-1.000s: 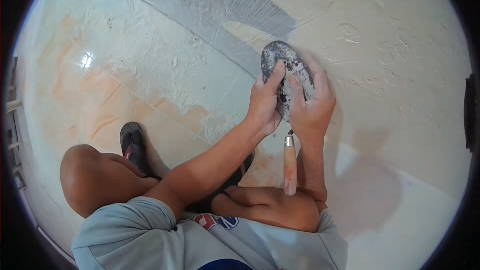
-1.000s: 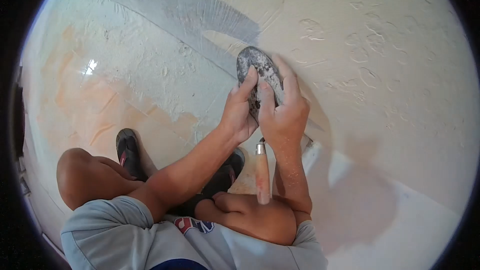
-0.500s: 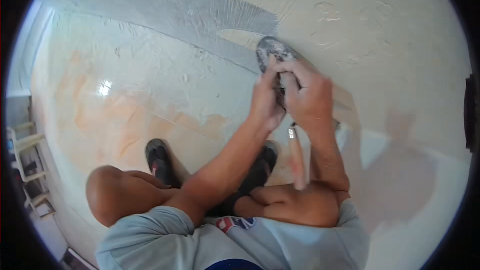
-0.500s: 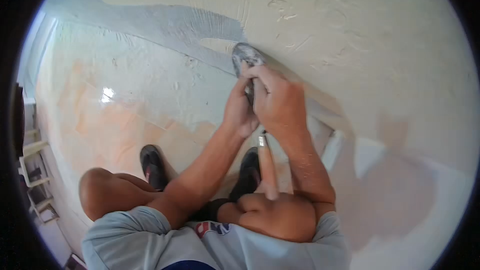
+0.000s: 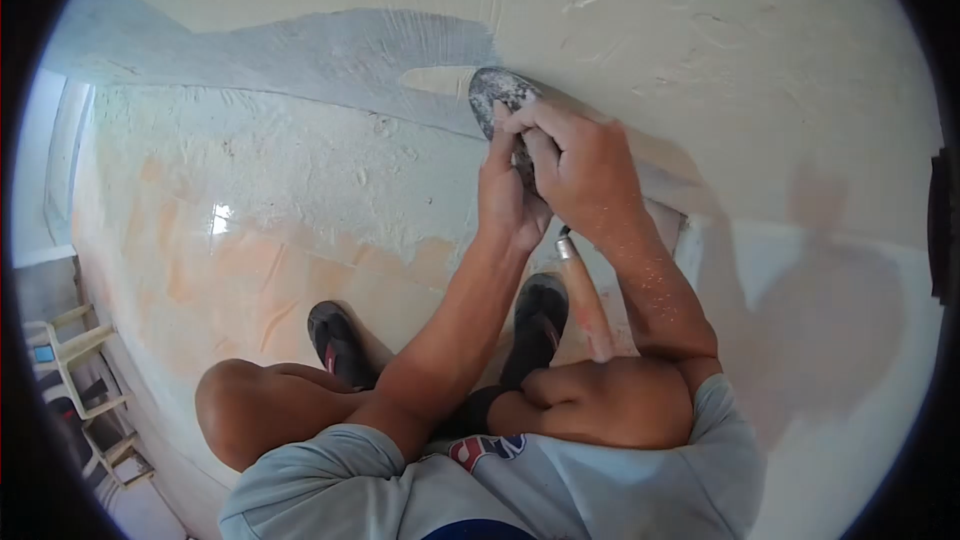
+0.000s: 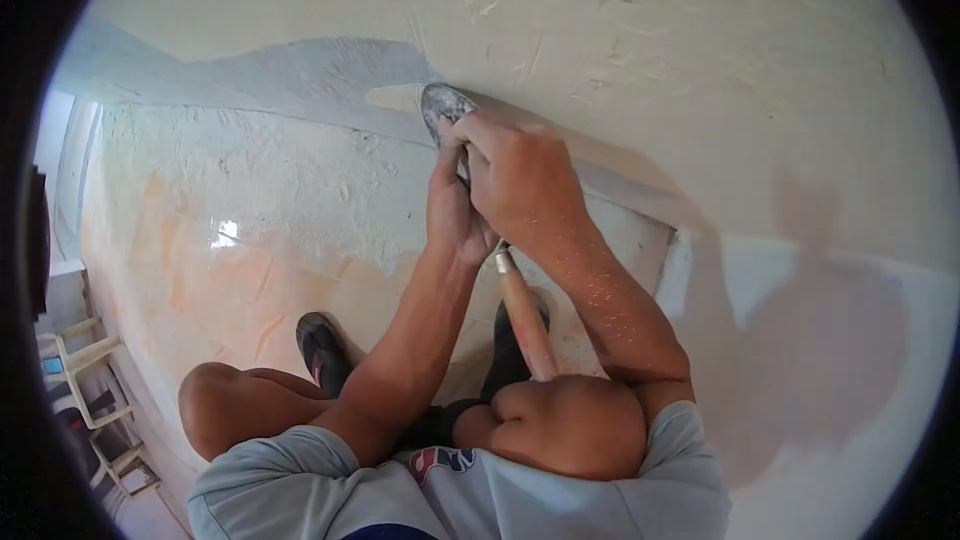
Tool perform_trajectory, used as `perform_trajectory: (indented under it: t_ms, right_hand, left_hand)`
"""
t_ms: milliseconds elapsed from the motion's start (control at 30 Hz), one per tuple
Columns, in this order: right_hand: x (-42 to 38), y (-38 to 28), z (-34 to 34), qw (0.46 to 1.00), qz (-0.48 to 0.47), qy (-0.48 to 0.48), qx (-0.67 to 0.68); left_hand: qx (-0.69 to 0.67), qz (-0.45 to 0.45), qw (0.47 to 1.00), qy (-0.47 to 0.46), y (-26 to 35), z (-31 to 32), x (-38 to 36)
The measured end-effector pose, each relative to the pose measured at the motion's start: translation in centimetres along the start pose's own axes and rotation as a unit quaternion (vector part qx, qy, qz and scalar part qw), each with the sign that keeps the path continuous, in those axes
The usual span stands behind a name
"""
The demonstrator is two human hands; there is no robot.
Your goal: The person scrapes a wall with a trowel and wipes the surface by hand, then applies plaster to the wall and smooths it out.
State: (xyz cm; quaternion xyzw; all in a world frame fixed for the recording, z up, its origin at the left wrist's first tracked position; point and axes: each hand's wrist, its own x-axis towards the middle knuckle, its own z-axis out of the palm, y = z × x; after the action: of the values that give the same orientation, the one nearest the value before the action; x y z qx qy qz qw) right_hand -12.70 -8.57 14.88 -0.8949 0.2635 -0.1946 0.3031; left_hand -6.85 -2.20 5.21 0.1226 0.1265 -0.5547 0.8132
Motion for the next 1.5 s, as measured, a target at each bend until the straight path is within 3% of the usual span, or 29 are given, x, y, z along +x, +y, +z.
perform_trajectory:
  t_ms: [133, 200, 267, 300, 367, 433, 533, 600, 733, 867, 933, 1033, 1100, 1233, 1333, 1500]
  right_hand:
    - [0.3, -0.2, 0.7, 0.999, 0.017, 0.011, 0.029]
    - [0.8, 0.6, 1.3, 0.999, -0.003, -0.009, 0.032]
    - [0.6, 0.7, 1.5, 0.997, -0.037, 0.03, 0.052]
    - [0.0, -0.1, 0.4, 0.999, 0.031, -0.01, 0.024]
    - [0.1, 0.1, 0.0, 0.998, 0.008, 0.025, 0.057]
    - [0.8, 0.3, 1.0, 0.997, -0.032, 0.033, 0.064]
    - [0.8, 0.8, 1.6, 0.996, -0.066, 0.025, 0.058]
    - [0.1, -0.2, 0.1, 0.997, 0.003, 0.028, 0.075]
    - [0.4, -0.6, 0.4, 0.999, -0.019, 0.023, -0.017]
    - [-0.5, 0.7, 0.0, 0.999, -0.014, 0.023, 0.045]
    - [-0.1, -0.3, -0.1, 0.999, 0.0, 0.011, 0.042]
    - [1.0, 0.2, 1.3, 1.0, -0.006, -0.019, 0.021]
    - [0.8, 0.2, 1.9, 0.998, -0.029, 0.024, 0.047]
    - [-1.1, -0.4, -0.1, 0.997, 0.03, 0.067, 0.026]
    - [-2.6, -0.3, -0.8, 0.995, 0.058, 0.002, -0.082]
    - [-0.3, -3.4, -3.8, 0.991, 0.087, -0.074, -0.076]
  left_hand:
    - [0.01, -0.002, 1.0, -0.016, 0.5, 0.2, -0.5]
    - [0.005, -0.022, 0.999, -0.029, 1.6, -0.6, -0.1]
    - [-0.007, -0.022, 1.0, -0.012, 0.7, -1.0, 0.1]
    - [-0.015, -0.026, 1.0, 0.005, 0.5, -0.6, -0.1]
    - [-0.006, 0.0, 1.0, -0.02, 0.5, 0.2, -0.5]
    - [0.021, 0.011, 0.999, 0.034, 0.7, 0.5, -0.6]
    - [0.034, 0.032, 0.999, 0.024, 0.7, 0.6, -0.3]
    - [0.052, 0.04, 0.997, 0.04, 0.7, 1.9, -1.2]
    - [0.039, 0.002, 0.997, 0.07, 1.0, 2.4, -1.1]
    - [0.081, 0.033, 0.996, 0.029, 0.5, 1.7, -1.1]
    - [0.038, 0.035, 0.998, 0.043, -0.2, 1.2, -0.7]
    - [-0.008, 0.028, 1.0, -0.01, 1.5, 0.2, 0.1]
    - [0.014, 0.04, 0.999, 0.013, 1.6, 0.0, 0.2]
    - [0.051, 0.088, 0.994, 0.049, 1.3, 2.0, -0.8]
    - [0.062, 0.087, 0.988, 0.109, 0.4, 2.9, -2.3]
    - [-0.045, 0.029, 0.991, 0.124, -0.8, 4.6, -2.8]
